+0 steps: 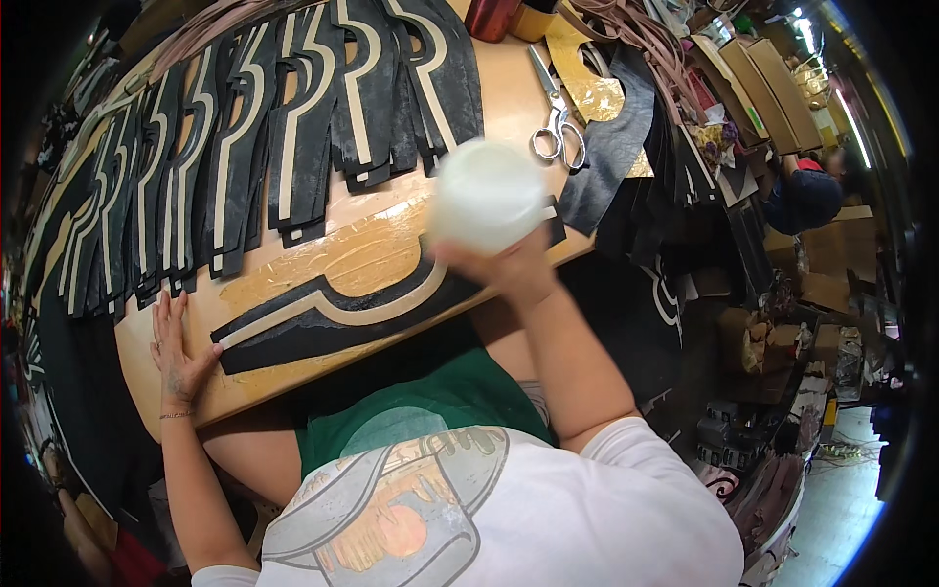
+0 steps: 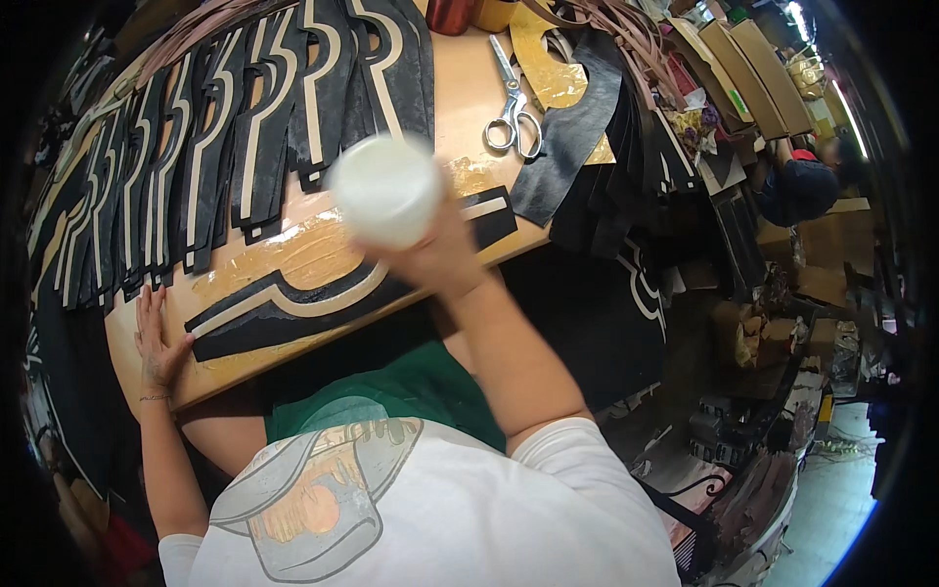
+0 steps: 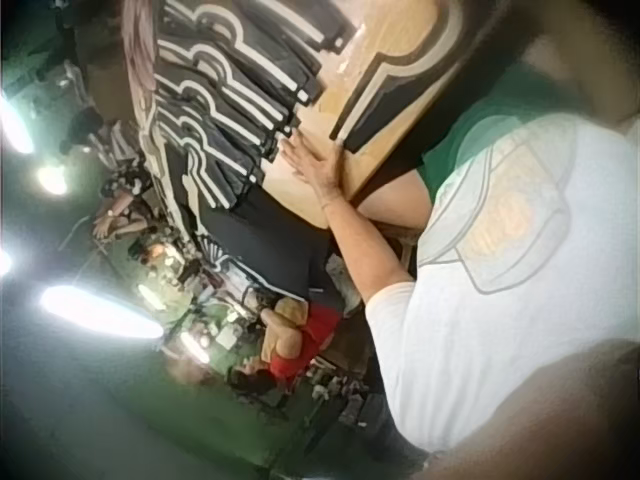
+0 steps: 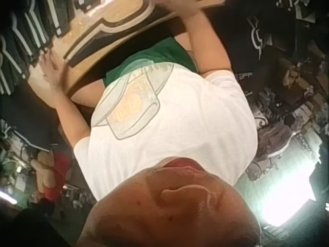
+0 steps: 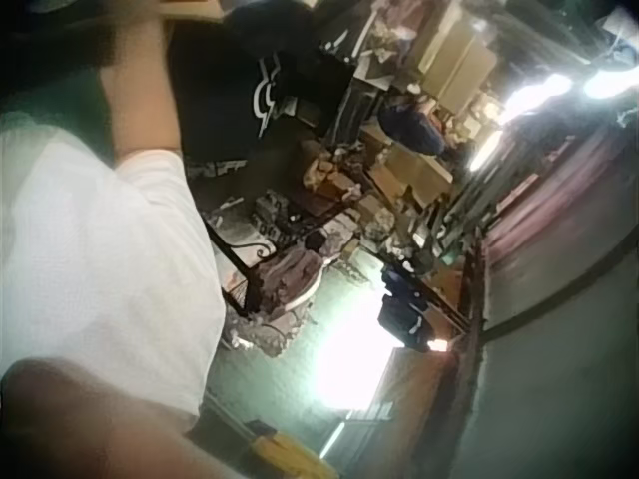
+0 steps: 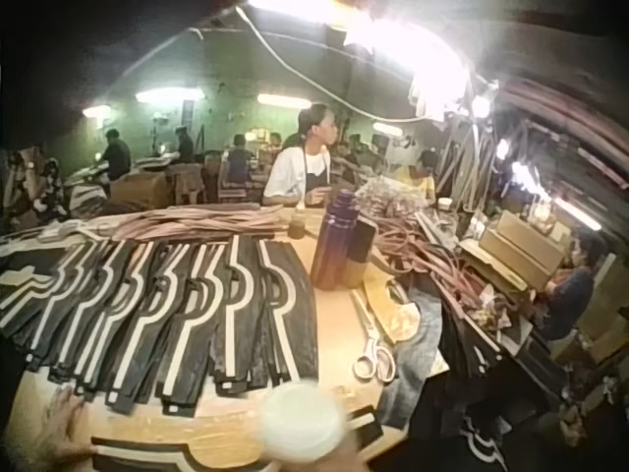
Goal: The person trims a black shoe part with a white stripe using scissors, then applies glue from a bottle to the edges of the part. They repeat the gluing process on multiple similar parts laid out on the table.
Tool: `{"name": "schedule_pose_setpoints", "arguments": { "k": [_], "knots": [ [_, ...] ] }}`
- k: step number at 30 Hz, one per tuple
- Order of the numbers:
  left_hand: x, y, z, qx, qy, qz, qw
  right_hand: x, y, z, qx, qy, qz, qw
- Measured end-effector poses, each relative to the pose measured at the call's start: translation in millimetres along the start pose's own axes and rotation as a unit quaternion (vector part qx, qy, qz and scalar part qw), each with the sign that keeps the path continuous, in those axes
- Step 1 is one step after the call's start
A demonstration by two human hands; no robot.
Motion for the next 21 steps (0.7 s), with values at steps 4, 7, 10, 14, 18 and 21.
{"name": "schedule_pose_setpoints", "arguments": {
  "k": [4, 7, 10, 14, 18, 21],
  "knots": [
    [-2, 1, 4, -0.014, 0.010, -0.002, 1.000, 7, -8, -1, -0.018, 0.058, 0.042, 0.997],
    [0, -3, 0, -0.014, -0.002, 0.006, 1.000, 24, -60, -8, 0.055, 0.082, -0.084, 0.992],
    [2, -1, 1, -0.019, -0.005, 0.008, 1.000, 20, -60, -9, -0.016, 0.000, -0.084, 0.996],
    [2, -2, 0, -0.023, -0.017, 0.022, 0.999, -21, -33, 15, -0.044, -0.034, -0.010, 0.998],
    [-1, 1, 5, -0.041, -0.006, 0.012, 0.999, -24, -76, 3, -0.040, 0.113, -0.096, 0.988],
    [1, 1, 6, -0.035, 0.000, 0.011, 0.999, -15, -84, 4, 0.004, 0.066, -0.122, 0.990]
  ]
}}
Point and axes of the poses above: each hand's wrist, its own x-axis towards the middle knuckle, its own y-axis out of the palm, z = x × y, the point moved 1 cm from there along x, towards the middle knuckle
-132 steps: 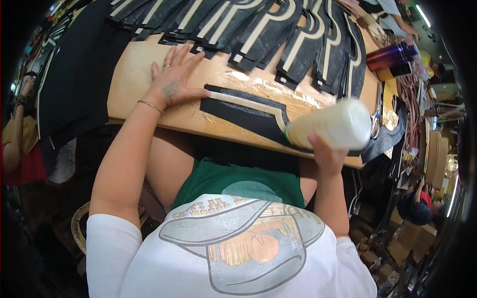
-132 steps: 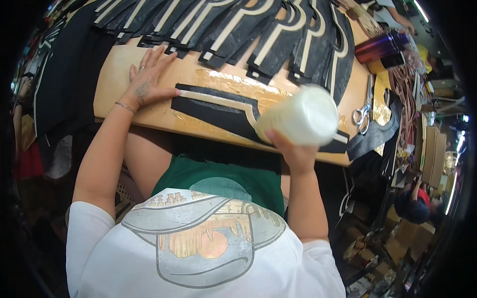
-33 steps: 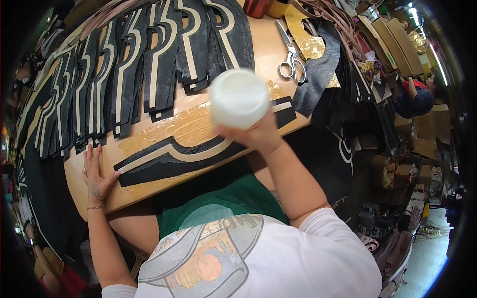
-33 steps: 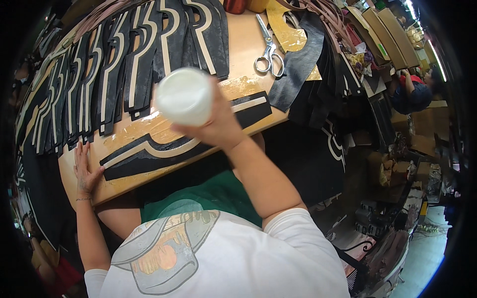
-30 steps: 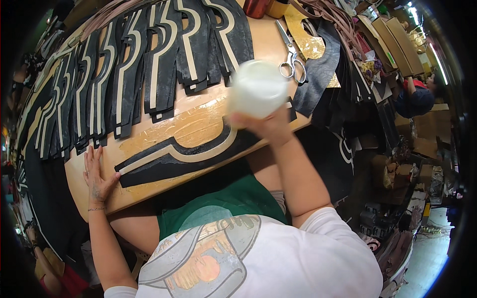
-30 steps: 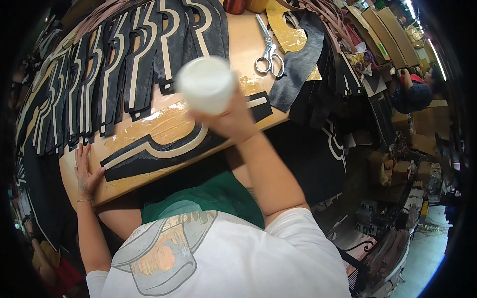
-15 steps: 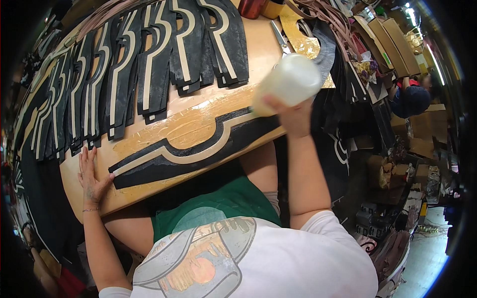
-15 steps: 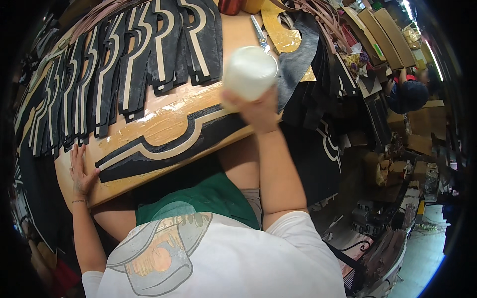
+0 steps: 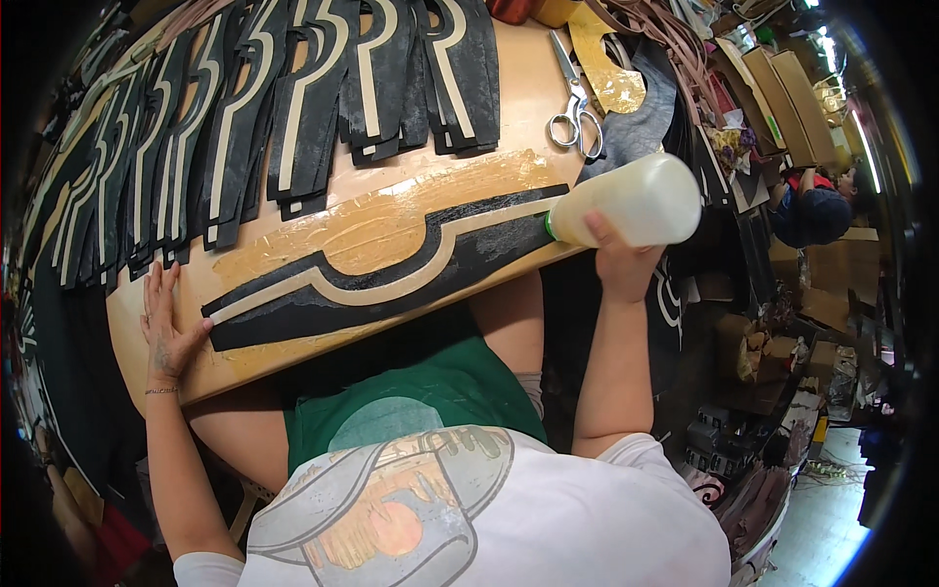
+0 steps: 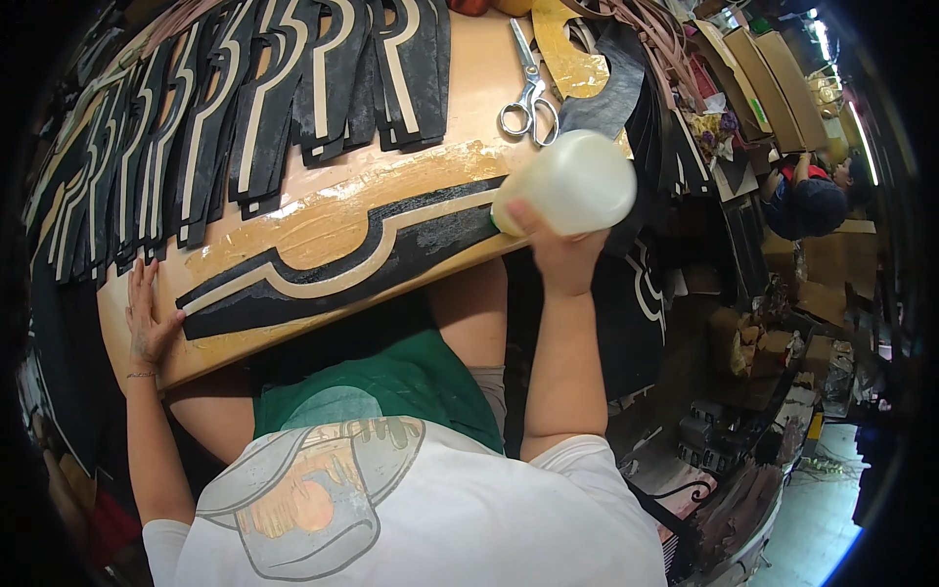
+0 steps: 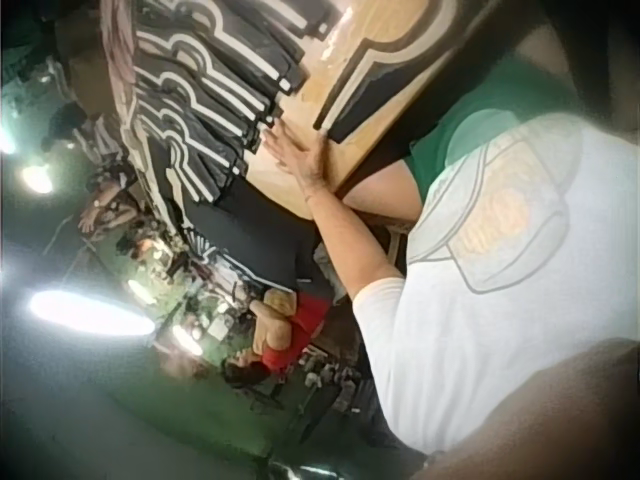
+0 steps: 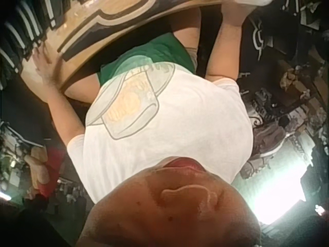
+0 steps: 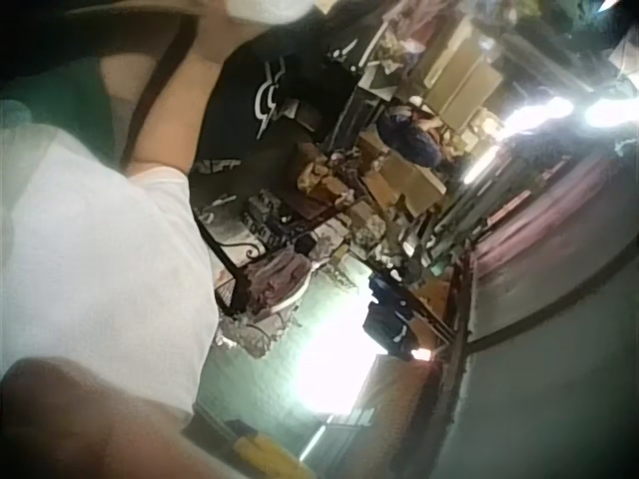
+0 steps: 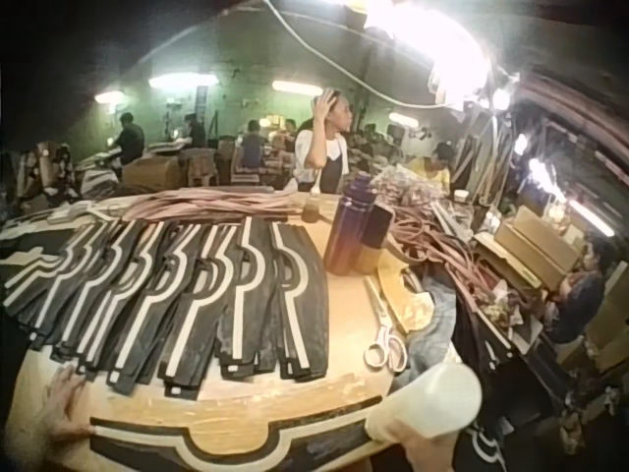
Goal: The person trims a black shoe part with a white stripe using scissors, then applies glue from a bottle to the edges of the part. They repeat the gluing process on multiple similar parts laid out on the table.
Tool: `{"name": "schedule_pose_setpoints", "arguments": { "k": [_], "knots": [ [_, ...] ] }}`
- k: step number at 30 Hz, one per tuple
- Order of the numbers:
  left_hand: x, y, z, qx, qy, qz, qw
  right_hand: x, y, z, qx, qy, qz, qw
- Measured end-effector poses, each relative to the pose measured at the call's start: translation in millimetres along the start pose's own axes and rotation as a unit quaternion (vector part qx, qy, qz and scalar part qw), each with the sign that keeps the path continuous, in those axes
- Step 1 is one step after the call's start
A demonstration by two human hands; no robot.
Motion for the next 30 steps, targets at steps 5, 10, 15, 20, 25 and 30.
{"name": "schedule_pose_setpoints", "arguments": {
  "k": [5, 10, 15, 20, 25, 30],
  "knots": [
    [-1, -2, -3, 0.006, -0.002, 0.003, 1.000, -36, 26, -17, -0.218, -0.201, 0.084, 0.951],
    [0, -2, -6, 0.024, 0.003, 0.002, 1.000, 7, -23, -5, -0.001, 0.005, -0.022, 1.000],
    [1, 1, 0, 0.016, 0.019, -0.008, 1.000, -33, 13, -9, -0.210, -0.187, 0.054, 0.958],
    [0, 0, -1, 0.034, 0.012, -0.002, 0.999, 13, 9, -21, 0.061, -0.018, 0.004, 0.998],
    [0, 0, -1, 0.019, 0.010, -0.007, 1.000, 37, 9, -23, 0.054, -0.054, 0.056, 0.995],
    [0, -2, -3, 0.027, -0.009, -0.005, 1.000, 3, -20, -16, 0.074, 0.002, 0.091, 0.993]
  ]
}}
Point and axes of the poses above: each hand's wrist, its own x-axis towards the middle knuckle, its own y-axis out of the palm, z = x × y, the point moved 1 cm from there along x, towards the middle knuckle
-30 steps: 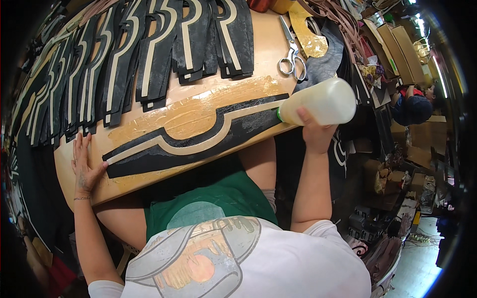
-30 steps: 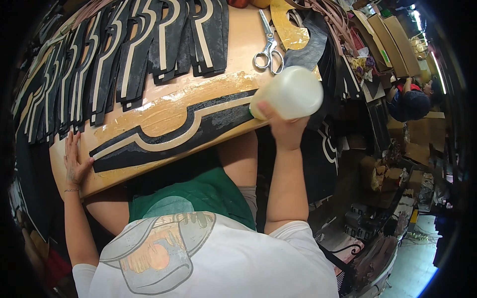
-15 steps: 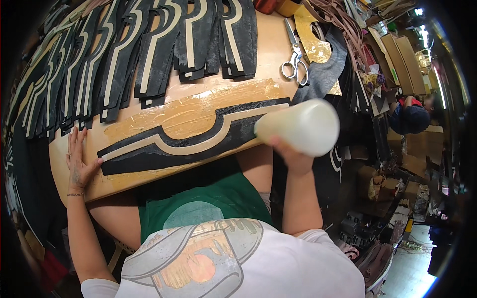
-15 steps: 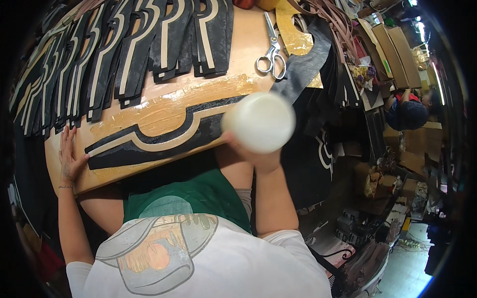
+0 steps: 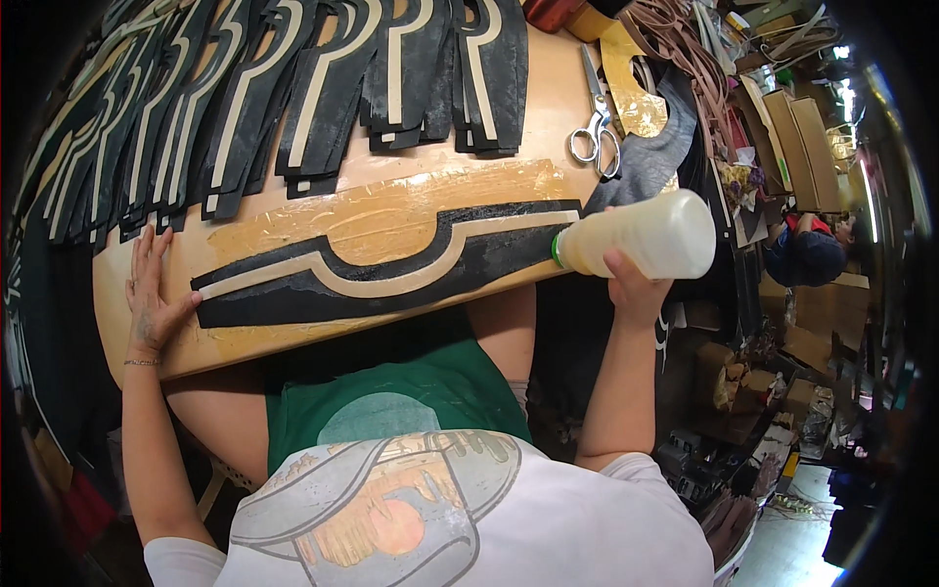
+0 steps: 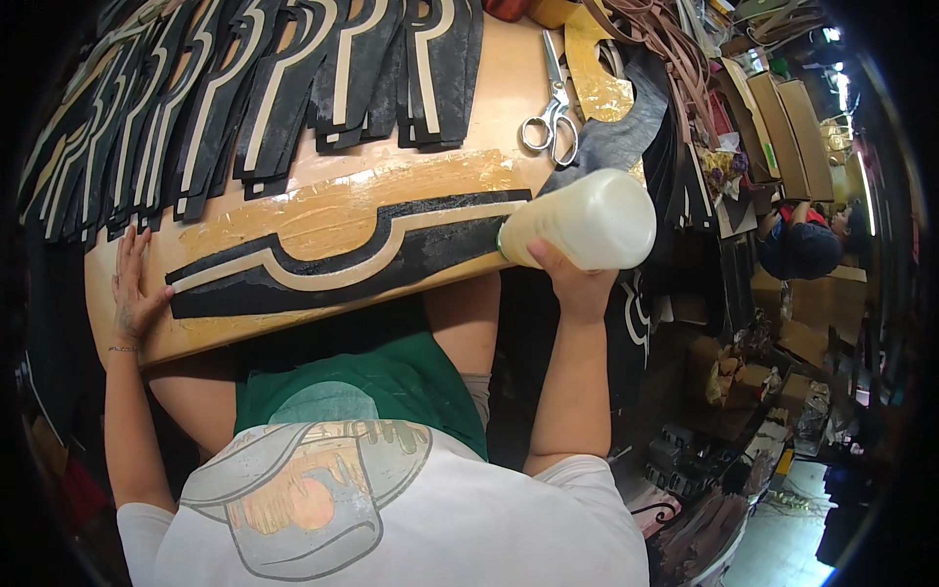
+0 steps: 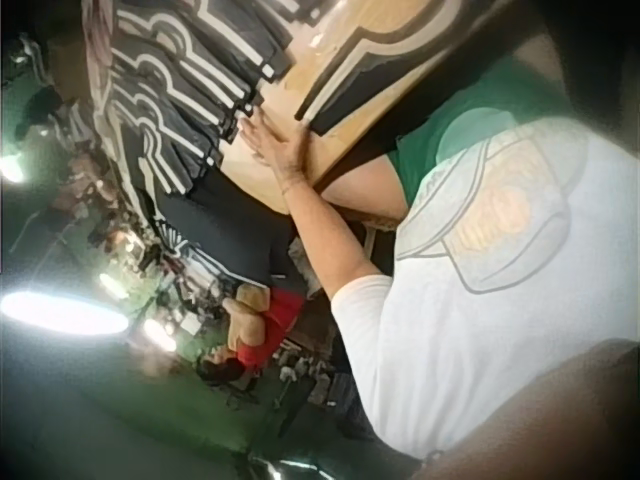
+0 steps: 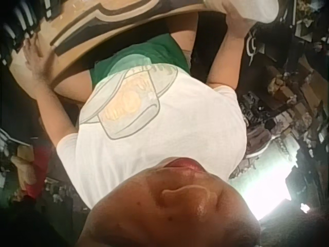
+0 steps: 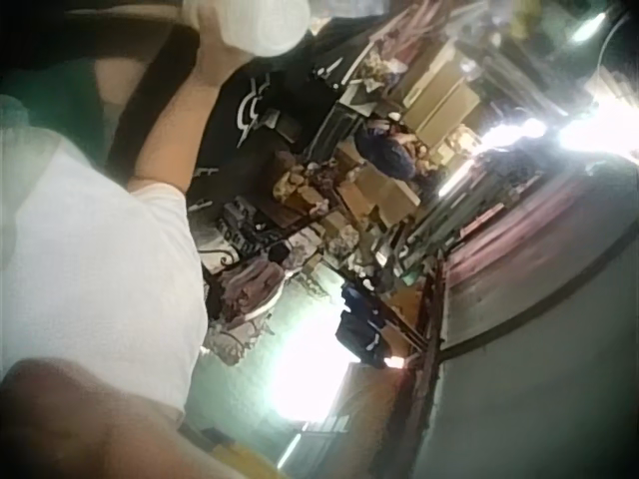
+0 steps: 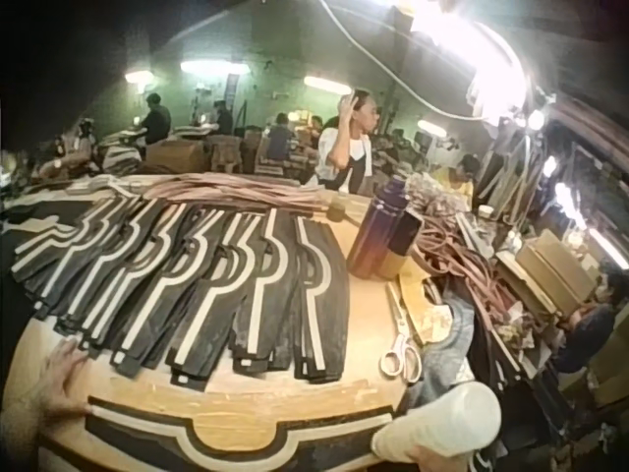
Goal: The person trims a black shoe part with a white stripe using scissors, then applies glue from a bottle to the edges of the part. They repeat the gluing process on multiple similar parts laid out on the table.
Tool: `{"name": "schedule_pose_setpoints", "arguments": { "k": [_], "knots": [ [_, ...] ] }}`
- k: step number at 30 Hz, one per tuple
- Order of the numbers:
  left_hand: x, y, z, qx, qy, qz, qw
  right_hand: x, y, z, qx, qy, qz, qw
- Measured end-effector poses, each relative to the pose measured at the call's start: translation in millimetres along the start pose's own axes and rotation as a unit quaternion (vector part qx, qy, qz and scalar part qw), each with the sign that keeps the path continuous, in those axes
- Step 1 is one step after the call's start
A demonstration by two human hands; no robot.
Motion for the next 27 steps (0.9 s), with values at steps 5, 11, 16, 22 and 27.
{"name": "schedule_pose_setpoints", "arguments": {
  "k": [5, 11, 16, 22, 27],
  "knots": [
    [-2, 2, 4, -0.006, 0.007, -0.009, 1.000, 34, 25, -17, -0.030, -0.082, -0.042, 0.995],
    [-2, -1, -3, -0.004, -0.027, 0.006, 1.000, 8, 14, -5, -0.035, -0.040, -0.027, 0.998],
    [-2, -1, -4, -0.002, -0.033, 0.002, 0.999, -38, 88, 9, -0.240, -0.152, 0.159, 0.945],
    [-5, 0, -4, -0.001, -0.031, -0.003, 1.000, -41, 109, -5, -0.221, -0.164, 0.194, 0.941],
    [-4, -1, -6, -0.002, -0.038, -0.004, 0.999, -15, 51, 5, -0.281, -0.048, 0.005, 0.959]
  ]
}}
Point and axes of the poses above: each hand's wrist, its own x-axis towards the middle knuckle, its own y-axis out of the palm, z = x × y, the point moved 1 cm from there along x, towards the middle knuckle
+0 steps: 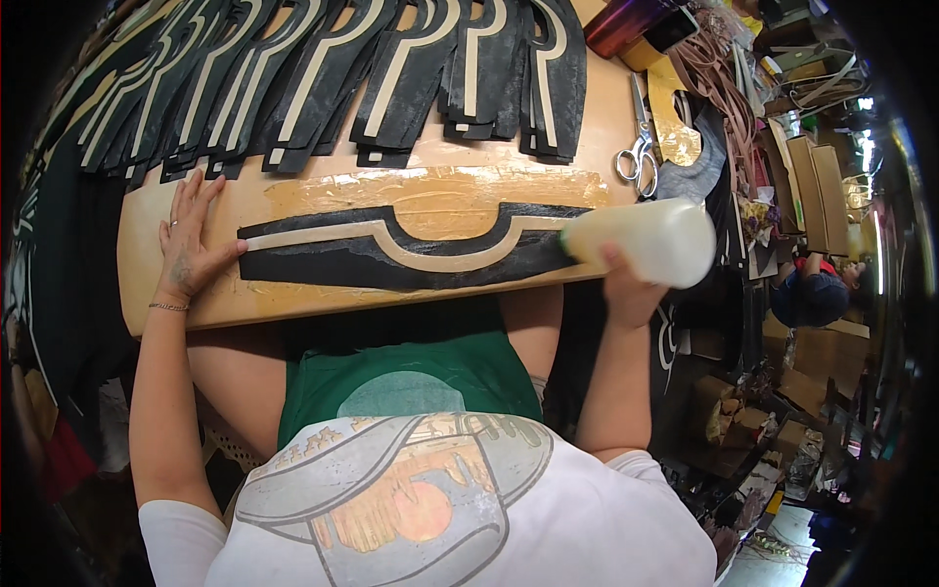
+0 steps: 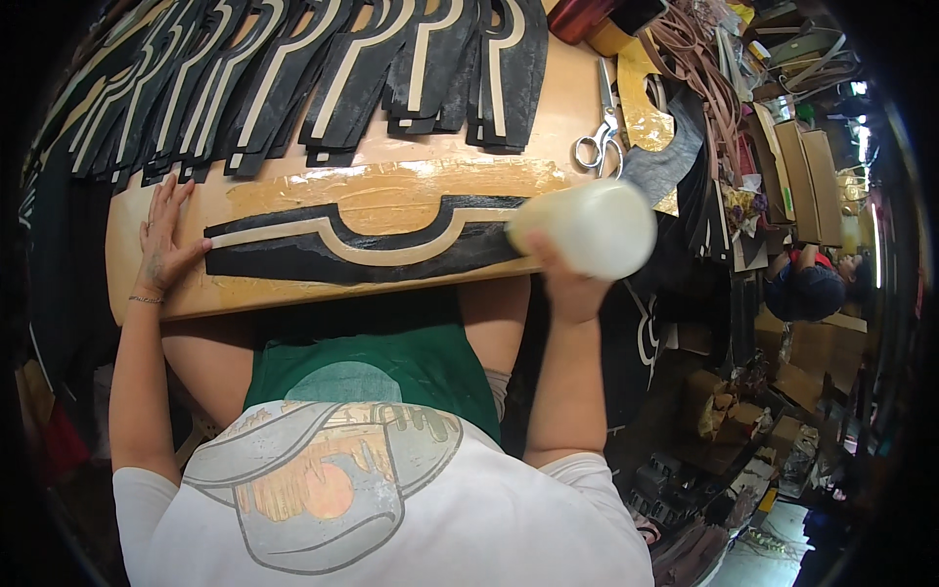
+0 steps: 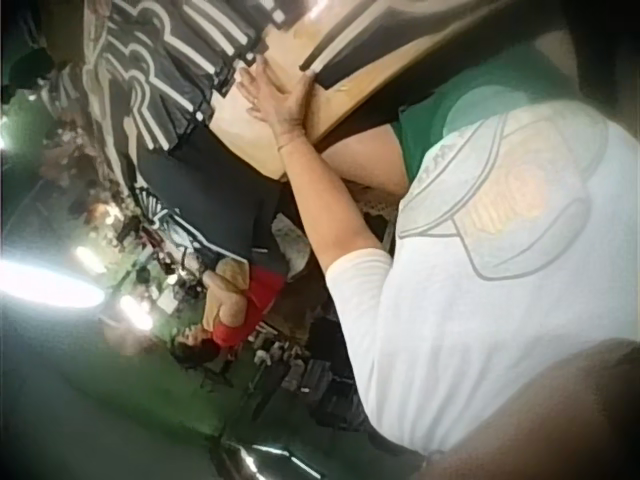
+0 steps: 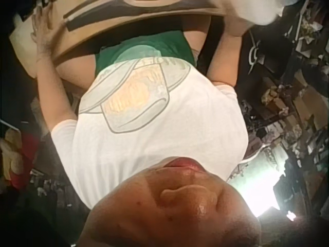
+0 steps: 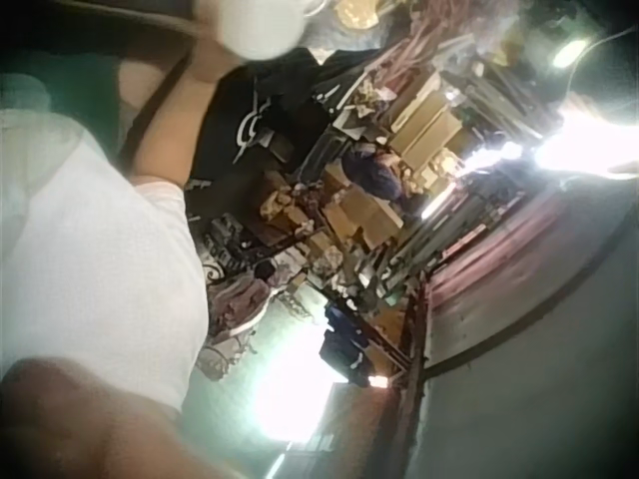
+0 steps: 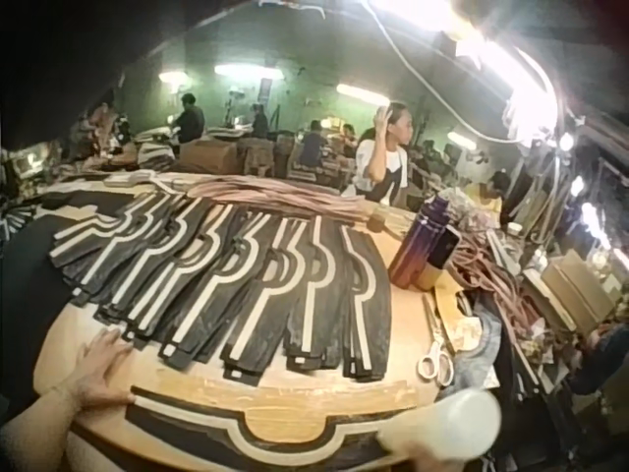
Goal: The person trims a black shoe part with a white stripe using scissors, then applies glue from a bottle to the edges of the part. They repeat the gluing process on multiple similar parts laid out on the table.
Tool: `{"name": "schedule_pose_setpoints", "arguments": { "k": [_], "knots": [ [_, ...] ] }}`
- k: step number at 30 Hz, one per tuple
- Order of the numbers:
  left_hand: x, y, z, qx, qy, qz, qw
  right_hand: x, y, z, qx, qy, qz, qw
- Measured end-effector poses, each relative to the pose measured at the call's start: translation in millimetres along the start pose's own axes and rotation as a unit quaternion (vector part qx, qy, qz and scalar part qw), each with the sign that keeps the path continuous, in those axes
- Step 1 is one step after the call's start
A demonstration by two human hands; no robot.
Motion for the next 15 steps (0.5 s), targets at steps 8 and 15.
{"name": "schedule_pose_setpoints", "arguments": {
  "k": [8, 15],
  "knots": [
    [-2, 1, 3, 0.000, 0.008, -0.007, 1.000, -13, 38, 26, 0.125, -0.071, 0.132, 0.981],
    [-1, 0, 1, -0.004, 0.008, -0.010, 1.000, -16, 51, 27, 0.228, -0.086, 0.143, 0.959]
  ]
}}
Point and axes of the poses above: each hand's wrist, its own x-axis towards the middle knuckle, its own y-axis out of the palm, z = x × y, the point moved 1 cm from there along x, towards the middle knuckle
